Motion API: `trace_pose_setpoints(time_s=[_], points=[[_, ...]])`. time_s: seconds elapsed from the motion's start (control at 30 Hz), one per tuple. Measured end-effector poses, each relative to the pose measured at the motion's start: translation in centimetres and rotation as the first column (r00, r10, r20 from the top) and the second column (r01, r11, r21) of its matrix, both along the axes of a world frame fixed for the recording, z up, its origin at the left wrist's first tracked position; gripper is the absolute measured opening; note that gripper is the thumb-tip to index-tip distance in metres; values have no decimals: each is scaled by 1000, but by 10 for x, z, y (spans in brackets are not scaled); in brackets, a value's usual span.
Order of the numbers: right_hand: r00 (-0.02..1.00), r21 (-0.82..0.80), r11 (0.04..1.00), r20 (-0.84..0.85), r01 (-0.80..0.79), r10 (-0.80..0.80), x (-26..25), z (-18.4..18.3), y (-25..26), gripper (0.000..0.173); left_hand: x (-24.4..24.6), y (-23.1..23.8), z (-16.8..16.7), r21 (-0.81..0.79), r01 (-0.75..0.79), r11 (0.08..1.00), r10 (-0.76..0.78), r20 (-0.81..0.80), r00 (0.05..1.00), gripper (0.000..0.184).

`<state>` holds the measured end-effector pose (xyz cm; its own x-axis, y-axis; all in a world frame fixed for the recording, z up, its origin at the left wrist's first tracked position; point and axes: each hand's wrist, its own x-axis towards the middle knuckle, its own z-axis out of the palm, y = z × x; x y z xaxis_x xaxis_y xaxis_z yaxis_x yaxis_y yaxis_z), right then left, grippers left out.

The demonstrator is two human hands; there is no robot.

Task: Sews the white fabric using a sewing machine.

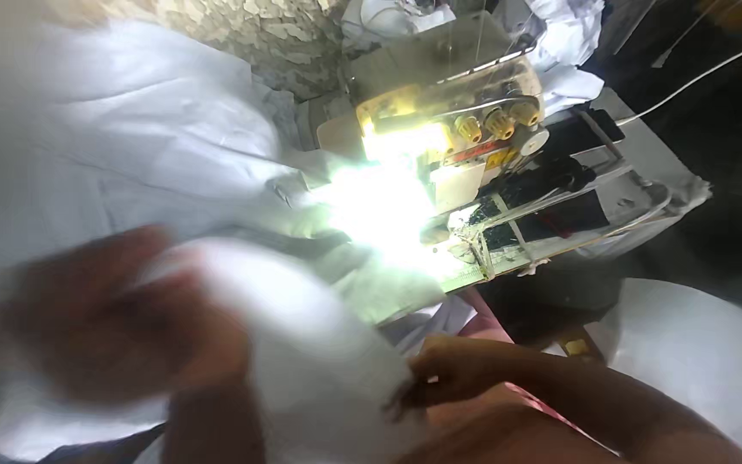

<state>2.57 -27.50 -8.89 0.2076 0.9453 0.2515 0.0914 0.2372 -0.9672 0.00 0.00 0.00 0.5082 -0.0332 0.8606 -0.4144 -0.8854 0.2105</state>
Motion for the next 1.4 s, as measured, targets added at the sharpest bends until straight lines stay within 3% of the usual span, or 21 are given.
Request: trace_pose_setpoints(time_s=[0.1, 0.2, 0.27, 0.4, 0.5, 0.57, 0.63, 0.8, 1.07, 1.4], points=[[891, -133, 991, -448, 20, -78, 5, -46, -13, 17, 65, -51, -26, -140, 268, 953, -288, -151, 946, 21], [648, -290, 920, -653, 264, -392, 17, -53, -11, 31, 93, -66, -64, -233, 207, 950, -296, -466, 834, 23], [546, -346, 826, -626, 445, -556, 28, -46, -2, 29, 100, -73, -71, -217, 88, 972, -205, -604, 770, 23], [422, -352, 569, -414, 743, -807, 39, -39, 18, 20, 102, -79, -66, -138, -5, 990, -88, -663, 743, 23], [330, -327, 473, -407, 818, -852, 30, -37, 28, 13, 100, -83, -67, -66, -15, 998, -30, -630, 776, 25], [260, -350, 449, -470, 822, -844, 28, -33, 31, 32, 100, -87, -66, -32, -5, 999, -15, -595, 804, 24], [204, -443, 451, -500, 775, -842, 32, -28, 32, 39, 103, -89, -65, -11, -7, 1000, 0, -575, 818, 23], [253, -514, 503, -480, 695, -840, 44, -27, 32, 21, 120, -77, -87, -49, -14, 999, -15, -535, 844, 15], [315, -435, 468, -379, 769, -870, 36, -45, 23, 7, 116, -74, -93, -106, 4, 994, -61, -539, 840, 8], [351, -325, 444, -308, 835, -884, 28, -60, 17, 5, 108, -80, -88, -80, -27, 996, -26, -590, 807, 12]])
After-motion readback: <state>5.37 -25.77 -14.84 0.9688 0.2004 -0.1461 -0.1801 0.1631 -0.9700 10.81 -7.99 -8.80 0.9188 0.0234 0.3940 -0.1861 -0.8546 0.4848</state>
